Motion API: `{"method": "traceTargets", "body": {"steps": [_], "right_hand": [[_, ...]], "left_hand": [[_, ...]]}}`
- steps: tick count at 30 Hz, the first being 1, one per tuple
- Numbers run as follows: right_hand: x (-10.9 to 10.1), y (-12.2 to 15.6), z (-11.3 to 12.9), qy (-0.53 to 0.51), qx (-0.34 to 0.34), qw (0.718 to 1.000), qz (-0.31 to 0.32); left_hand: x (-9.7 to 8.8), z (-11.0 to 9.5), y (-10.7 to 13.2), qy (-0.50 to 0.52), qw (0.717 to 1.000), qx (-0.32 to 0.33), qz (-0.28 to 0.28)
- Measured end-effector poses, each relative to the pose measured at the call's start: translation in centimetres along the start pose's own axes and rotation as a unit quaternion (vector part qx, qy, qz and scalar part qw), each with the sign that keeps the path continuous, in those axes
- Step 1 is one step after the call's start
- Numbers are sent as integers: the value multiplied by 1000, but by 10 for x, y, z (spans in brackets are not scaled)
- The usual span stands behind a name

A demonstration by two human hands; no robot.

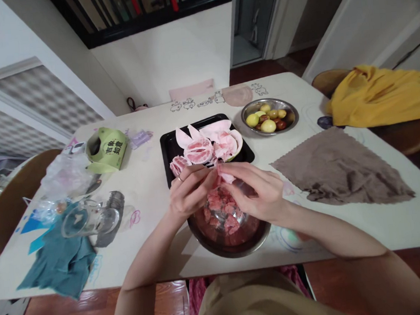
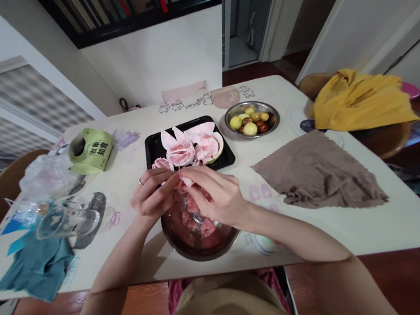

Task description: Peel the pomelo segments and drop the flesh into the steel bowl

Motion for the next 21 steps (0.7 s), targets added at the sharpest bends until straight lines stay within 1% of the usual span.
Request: {"method": "traceTargets", "body": {"steps": [3,9,11,15,17,21], "right_hand": [[-1,0,-1,-29,25,999,0],[-4,-2,-6,-68,76,995,-1],[-4,-2,-8,-70,100,992,-1],[-3,-1,-12,-94,165,982,-5],[-2,0,-14,-105,181,978,-12],[-1,1,-20,-144,214,966,-29]], "left_hand": [[0,1,0,25,1000,-10,-4],[1,1,-2,61,997,-19,-49],[2,1,-2,69,996,-19,-51],[4,3,-2,85,995,-28,-38],[4,4,-1,90,995,-32,-35],[1,5,-1,95,992,-57,-56]]}}
Point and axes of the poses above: each hand's wrist, its own y-axis away from the middle knuckle, its own x-axis out of the palm, z = x × y, the point moved 5 cm from there along -y, towards the middle knuckle, and after that the axes turned 7 degrees about -y, right-handed, at the moved point
